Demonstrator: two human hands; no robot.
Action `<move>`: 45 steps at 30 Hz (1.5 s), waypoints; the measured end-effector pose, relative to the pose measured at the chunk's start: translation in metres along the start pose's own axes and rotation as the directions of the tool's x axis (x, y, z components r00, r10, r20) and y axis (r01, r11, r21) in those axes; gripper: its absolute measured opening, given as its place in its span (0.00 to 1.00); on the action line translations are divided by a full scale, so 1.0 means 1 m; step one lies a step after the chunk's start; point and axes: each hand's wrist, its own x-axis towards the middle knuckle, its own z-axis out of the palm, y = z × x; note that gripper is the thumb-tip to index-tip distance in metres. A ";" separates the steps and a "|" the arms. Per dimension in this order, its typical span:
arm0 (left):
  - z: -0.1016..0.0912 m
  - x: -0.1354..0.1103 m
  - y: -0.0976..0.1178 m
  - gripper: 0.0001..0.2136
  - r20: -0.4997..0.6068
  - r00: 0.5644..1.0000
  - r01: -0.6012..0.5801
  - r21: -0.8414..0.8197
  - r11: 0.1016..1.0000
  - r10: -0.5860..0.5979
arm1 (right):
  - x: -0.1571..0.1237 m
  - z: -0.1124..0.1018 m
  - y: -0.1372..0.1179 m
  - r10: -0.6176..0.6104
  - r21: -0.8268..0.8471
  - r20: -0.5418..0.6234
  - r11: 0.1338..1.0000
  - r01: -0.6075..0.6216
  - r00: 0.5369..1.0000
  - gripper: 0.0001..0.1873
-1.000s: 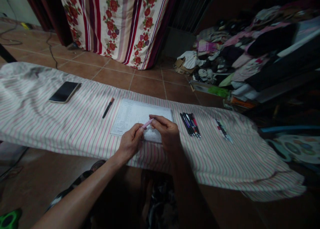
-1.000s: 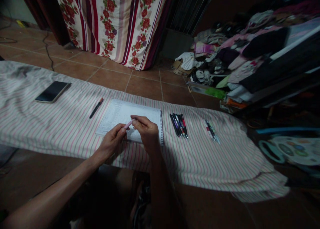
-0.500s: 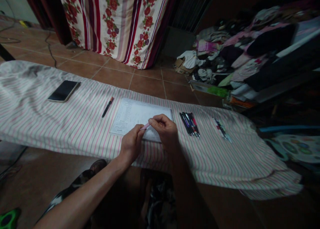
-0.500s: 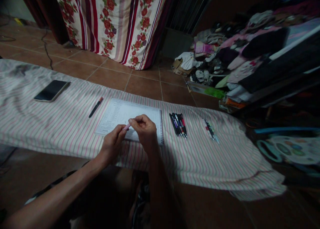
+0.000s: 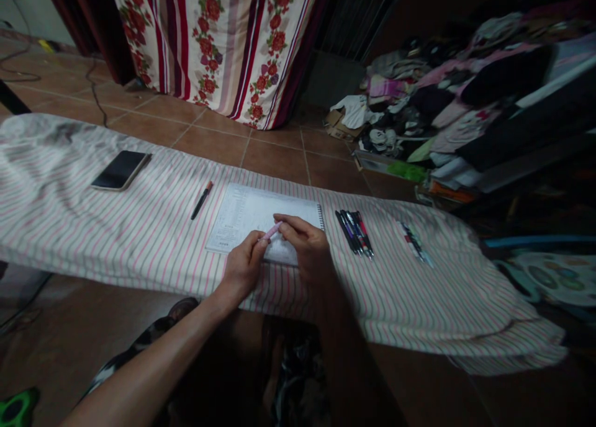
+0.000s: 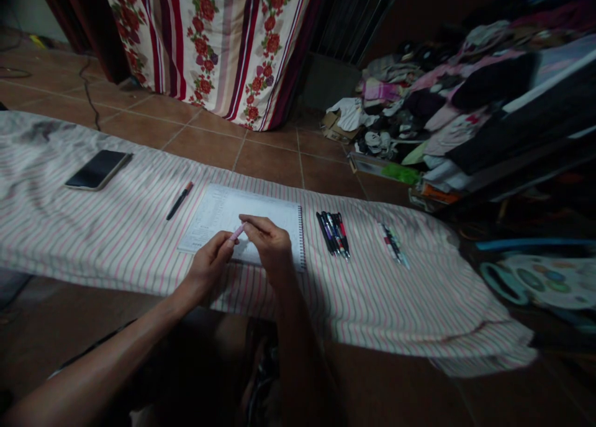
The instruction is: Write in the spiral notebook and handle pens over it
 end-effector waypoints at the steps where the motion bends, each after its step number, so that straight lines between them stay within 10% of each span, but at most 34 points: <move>1: 0.001 0.000 0.000 0.12 0.006 1.000 0.002 0.000 1.000 -0.002 | 0.001 -0.001 0.001 -0.018 -0.007 -0.002 1.000 0.018 1.000 0.08; 22: 0.000 -0.004 0.005 0.12 0.025 0.995 -0.099 0.182 0.978 0.096 | -0.001 -0.001 -0.009 0.047 0.098 0.007 0.994 -0.047 0.999 0.06; 36: 0.000 -0.004 0.004 0.12 -0.009 0.991 -0.133 0.139 0.981 0.136 | -0.008 0.013 -0.008 -0.209 -0.286 -0.129 0.944 0.165 0.970 0.11; 45: 0.003 0.000 0.002 0.13 0.014 0.987 -0.157 0.000 0.988 0.157 | -0.007 -0.001 -0.006 -0.013 -0.066 0.167 0.998 0.024 0.986 0.13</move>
